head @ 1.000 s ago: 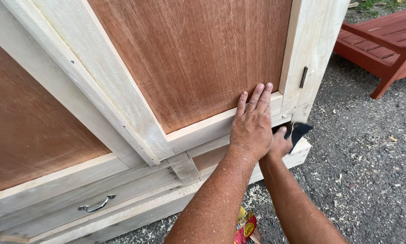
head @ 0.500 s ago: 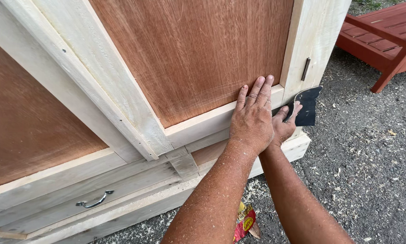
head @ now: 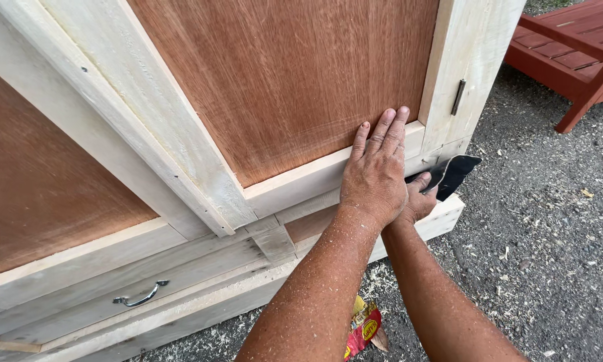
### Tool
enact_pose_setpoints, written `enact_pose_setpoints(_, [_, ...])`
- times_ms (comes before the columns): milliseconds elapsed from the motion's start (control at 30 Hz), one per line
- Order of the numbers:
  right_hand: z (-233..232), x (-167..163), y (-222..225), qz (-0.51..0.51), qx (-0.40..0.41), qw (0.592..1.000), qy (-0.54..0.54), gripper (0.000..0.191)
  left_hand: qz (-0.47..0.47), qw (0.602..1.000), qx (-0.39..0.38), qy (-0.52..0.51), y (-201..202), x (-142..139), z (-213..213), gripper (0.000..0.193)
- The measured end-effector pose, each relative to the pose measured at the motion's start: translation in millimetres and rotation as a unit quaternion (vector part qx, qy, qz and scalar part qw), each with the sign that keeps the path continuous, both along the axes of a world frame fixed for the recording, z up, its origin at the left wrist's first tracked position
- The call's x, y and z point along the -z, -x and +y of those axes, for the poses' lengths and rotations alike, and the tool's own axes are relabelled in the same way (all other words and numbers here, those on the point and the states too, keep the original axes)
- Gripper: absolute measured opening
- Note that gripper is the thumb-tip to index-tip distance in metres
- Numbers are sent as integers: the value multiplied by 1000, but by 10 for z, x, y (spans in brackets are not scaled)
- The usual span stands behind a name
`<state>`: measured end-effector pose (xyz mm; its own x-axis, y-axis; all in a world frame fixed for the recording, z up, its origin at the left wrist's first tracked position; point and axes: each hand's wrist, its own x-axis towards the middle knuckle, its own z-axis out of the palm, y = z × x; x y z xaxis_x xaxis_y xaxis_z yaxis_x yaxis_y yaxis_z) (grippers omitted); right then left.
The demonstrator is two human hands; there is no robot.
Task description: The person sands a wooden cabinet outdoors, rubbing sandpaper by hand along the frame edges, corners, and plywood panels of the furniture piece, working over different sections and repositioning to sand lower areas and sides.
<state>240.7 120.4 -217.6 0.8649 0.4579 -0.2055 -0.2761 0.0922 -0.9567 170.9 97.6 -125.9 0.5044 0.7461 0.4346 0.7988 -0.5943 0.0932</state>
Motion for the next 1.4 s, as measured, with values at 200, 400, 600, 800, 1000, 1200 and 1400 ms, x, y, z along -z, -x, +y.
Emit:
enact_pose_setpoints(200, [93,-93,-145,-287,43,952,-93,53,-25,999,7,-20,10,-16,-19,72])
enact_pose_setpoints(400, [-14,55,-478,-67,15,998,9,51,30,1000,4,-4,10,17,12,62])
enact_pose_setpoints(600, [77,-68,-797,-131,-38,985,-104,39,-38,998,22,-44,-13,103,31,63])
enact_pose_setpoints(800, [4,-21,-1012,-150,-104,982,-53,36,-15,999,12,-48,-11,149,68,60])
enact_pose_setpoints(1000, [-77,146,-1004,-39,-79,996,-13,34,-62,995,24,-76,-22,162,66,59])
enact_pose_setpoints(1200, [-75,190,-982,-122,-61,990,38,38,-11,998,10,-61,-12,154,63,60])
enact_pose_setpoints(1400, [-60,65,-1025,-167,-89,982,23,37,-12,998,12,-54,1,163,54,62])
